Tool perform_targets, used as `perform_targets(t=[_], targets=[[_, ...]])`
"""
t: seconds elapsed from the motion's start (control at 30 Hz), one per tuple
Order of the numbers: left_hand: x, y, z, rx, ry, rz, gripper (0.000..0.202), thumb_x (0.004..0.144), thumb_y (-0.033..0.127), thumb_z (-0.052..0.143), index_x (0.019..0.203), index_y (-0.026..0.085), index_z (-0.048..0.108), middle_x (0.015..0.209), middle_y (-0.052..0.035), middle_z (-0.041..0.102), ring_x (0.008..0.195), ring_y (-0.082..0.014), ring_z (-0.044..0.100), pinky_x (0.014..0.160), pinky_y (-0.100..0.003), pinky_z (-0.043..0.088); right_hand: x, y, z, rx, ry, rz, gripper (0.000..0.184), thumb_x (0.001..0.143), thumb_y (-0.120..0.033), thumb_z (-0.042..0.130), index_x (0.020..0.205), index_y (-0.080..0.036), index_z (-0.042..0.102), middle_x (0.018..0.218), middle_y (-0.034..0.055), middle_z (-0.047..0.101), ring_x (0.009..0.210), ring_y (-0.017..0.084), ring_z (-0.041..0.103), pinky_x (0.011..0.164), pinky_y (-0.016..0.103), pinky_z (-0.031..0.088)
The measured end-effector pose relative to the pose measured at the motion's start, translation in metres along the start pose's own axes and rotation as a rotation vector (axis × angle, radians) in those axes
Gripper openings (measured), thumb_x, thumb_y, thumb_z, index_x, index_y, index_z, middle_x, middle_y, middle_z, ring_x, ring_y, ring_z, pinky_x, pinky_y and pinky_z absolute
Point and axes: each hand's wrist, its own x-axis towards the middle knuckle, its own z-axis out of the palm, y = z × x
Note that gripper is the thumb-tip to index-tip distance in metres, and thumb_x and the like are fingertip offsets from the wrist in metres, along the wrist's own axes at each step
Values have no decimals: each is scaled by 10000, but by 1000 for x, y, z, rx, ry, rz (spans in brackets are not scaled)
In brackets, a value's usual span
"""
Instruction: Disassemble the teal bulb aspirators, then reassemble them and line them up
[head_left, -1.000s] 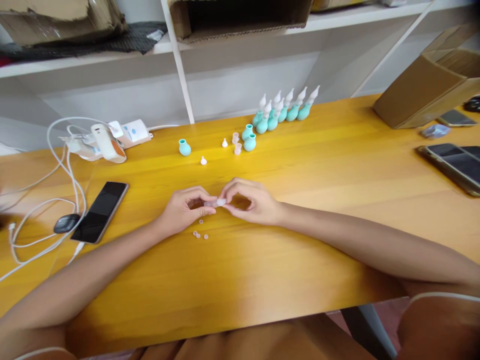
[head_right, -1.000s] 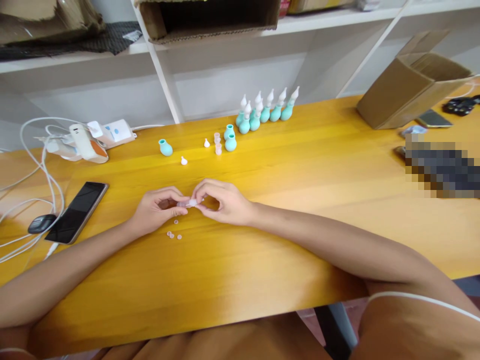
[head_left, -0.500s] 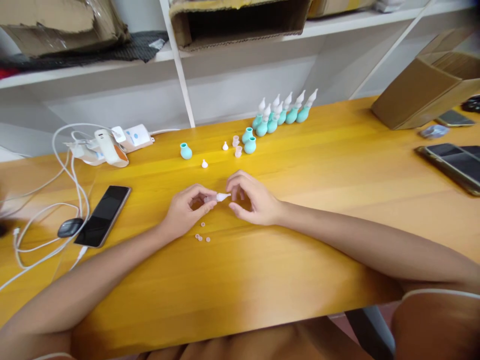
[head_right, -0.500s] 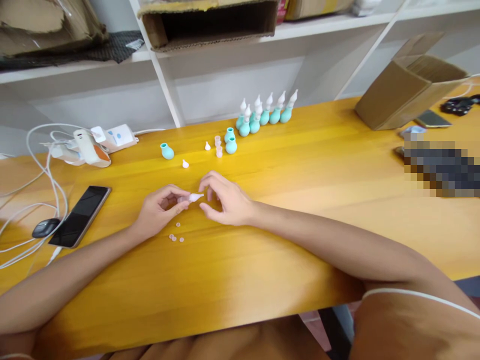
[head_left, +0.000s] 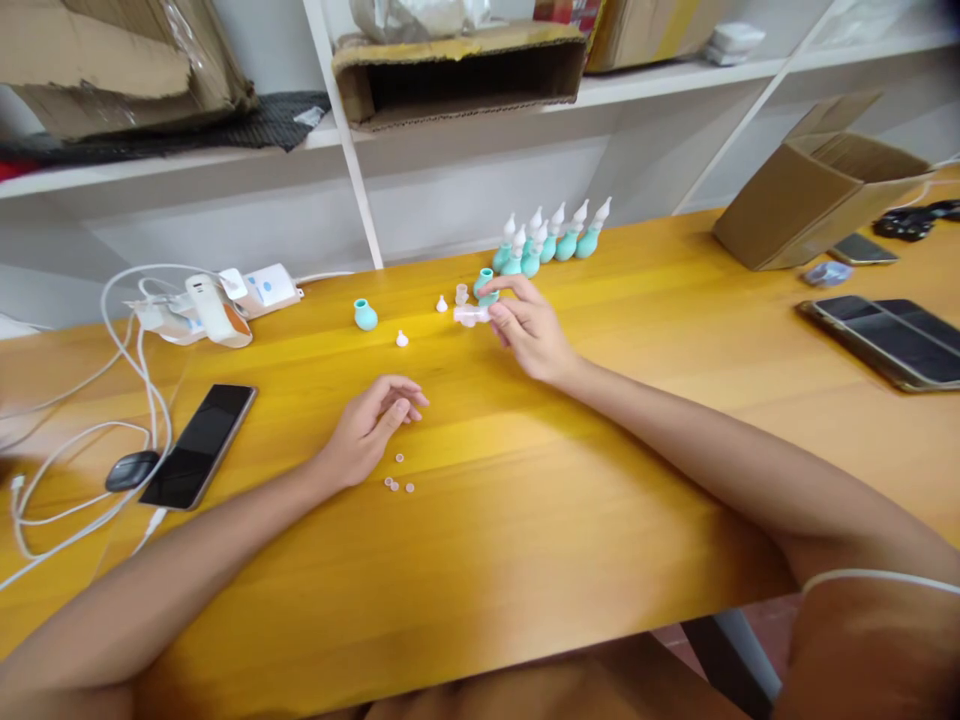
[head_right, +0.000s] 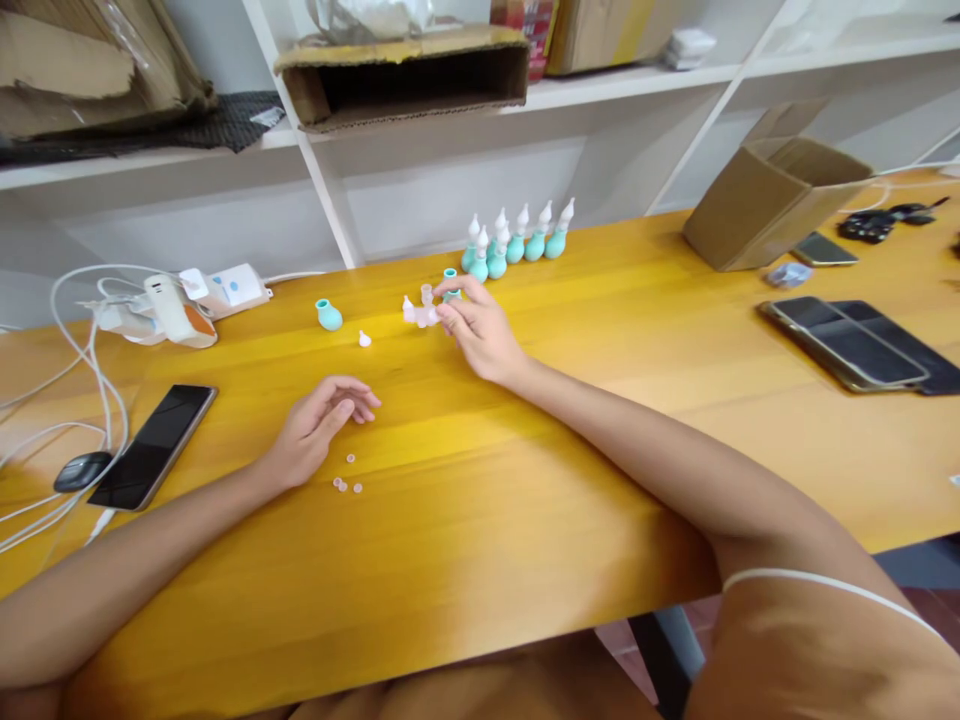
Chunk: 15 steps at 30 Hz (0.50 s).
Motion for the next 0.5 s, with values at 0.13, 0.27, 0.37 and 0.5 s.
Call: perform_targets(t=[0.13, 0.27, 0.37, 0.5], targets=[[0, 0, -1, 35, -42, 1, 347, 1157, 521, 518, 1262, 211, 633, 1187, -107, 769, 982, -197, 752, 903, -363, 600, 7, 41, -11, 20, -8, 144, 688, 1064, -770, 522, 701, -196, 637, 1444, 120, 635, 885, 192, 680, 804, 406, 628], [0, -1, -2, 56, -64, -12, 323, 1158, 499, 517, 1254, 213, 633, 1177, -98, 766, 979, -195, 753, 900, -364, 603, 8, 64, -8, 129, -88, 243, 732, 1006, -853, 541, 746, -184, 683, 1419, 124, 660, 658, 103, 600, 593, 332, 583], [0, -1, -2, 59, -69, -14, 321, 1156, 493, 515, 1252, 210, 634, 1176, -100, 767, 983, -198, 753, 902, -366, 608, 10, 65, -6, 93, -54, 199, 727, 1006, -848, 553, 749, -184, 699, 1312, 117, 699, 720, 119, 642, 705, 329, 622], [0, 2, -2, 77, -63, -16, 302, 1154, 477, 515, 1231, 212, 637, 1153, -95, 769, 969, -199, 750, 895, -366, 610, 11, 51, -4, 63, 99, 183, 700, 1045, -803, 533, 723, -196, 665, 1142, 91, 708, 708, 128, 618, 760, 339, 604]])
